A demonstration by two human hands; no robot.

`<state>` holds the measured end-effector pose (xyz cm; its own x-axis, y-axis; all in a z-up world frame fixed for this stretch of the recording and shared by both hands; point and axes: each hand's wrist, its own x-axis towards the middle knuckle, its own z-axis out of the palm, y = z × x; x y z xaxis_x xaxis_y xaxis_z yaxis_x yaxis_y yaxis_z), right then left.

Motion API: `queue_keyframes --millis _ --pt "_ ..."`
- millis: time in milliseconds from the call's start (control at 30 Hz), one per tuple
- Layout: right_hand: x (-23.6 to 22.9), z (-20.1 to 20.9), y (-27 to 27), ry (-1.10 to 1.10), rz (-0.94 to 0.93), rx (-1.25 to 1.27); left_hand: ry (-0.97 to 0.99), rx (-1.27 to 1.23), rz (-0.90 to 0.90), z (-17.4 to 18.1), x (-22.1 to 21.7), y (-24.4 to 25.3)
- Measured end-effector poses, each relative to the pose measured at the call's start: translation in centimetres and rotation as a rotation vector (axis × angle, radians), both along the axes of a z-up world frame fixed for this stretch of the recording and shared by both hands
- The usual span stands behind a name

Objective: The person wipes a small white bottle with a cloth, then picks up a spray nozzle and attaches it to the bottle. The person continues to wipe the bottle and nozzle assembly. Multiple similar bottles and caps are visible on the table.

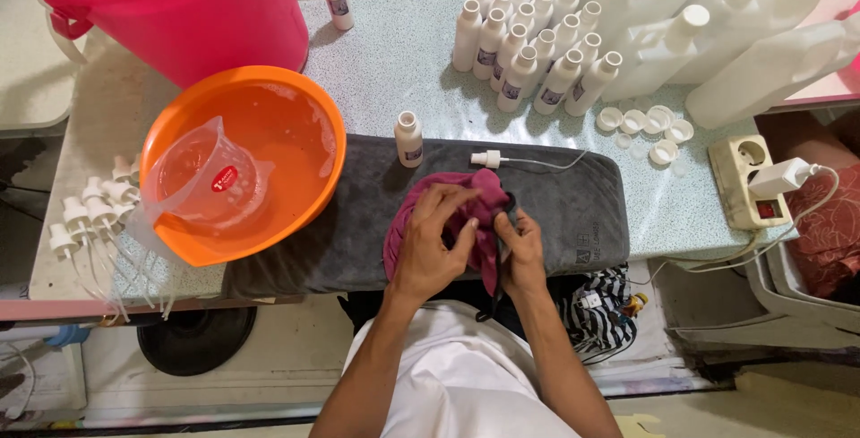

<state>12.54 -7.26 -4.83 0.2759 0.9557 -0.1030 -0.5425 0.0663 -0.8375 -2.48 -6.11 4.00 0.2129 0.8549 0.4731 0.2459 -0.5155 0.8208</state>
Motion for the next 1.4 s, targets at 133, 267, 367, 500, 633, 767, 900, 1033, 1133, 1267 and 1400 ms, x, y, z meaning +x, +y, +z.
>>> queue_keyframes --millis 133,267,367,500,633,767,900,1033,1133,1267,1400 --pt "-0.8 1.3 -0.4 -0.096 0.048 0.077 0.066 -0.019 -0.015 -0.2 0.0 0.0" --pt "0.2 -0.3 -0.4 -0.017 0.05 0.035 0.187 -0.102 -0.002 -2.3 -0.4 0.3" --pt "0.2 0.5 -0.5 -0.041 0.065 0.034 0.148 -0.101 0.033 -2.6 -0.9 0.8" --pt "0.3 0.4 -0.6 -0.162 0.083 0.058 -0.006 -0.082 0.067 -1.2 -1.3 0.7" --pt "1.3 -3.6 -0.3 -0.204 0.114 0.078 -0.02 -0.042 0.004 -0.9 -1.5 0.5" --pt "1.6 -3.6 -0.1 -0.216 0.109 0.096 -0.022 -0.117 0.002 -1.3 -1.9 0.5" --pt "0.7 2.0 -0.1 -0.46 0.088 0.131 -0.047 -0.169 -0.037 1.0 -1.5 0.7" --pt "0.1 1.8 -0.4 -0.546 0.071 0.126 -0.131 -0.146 -0.169 0.8 -1.3 1.3" --pt "-0.1 2.1 -0.7 -0.541 0.058 0.12 -0.218 -0.161 -0.245 -0.5 -0.9 1.1" --pt "0.0 1.3 -0.7 -0.462 0.071 0.132 -0.149 -0.138 -0.158 -2.1 0.0 1.2" --pt "0.4 1.2 -0.7 -0.478 0.162 0.21 -0.009 -0.062 -0.117 -2.4 0.5 1.3"
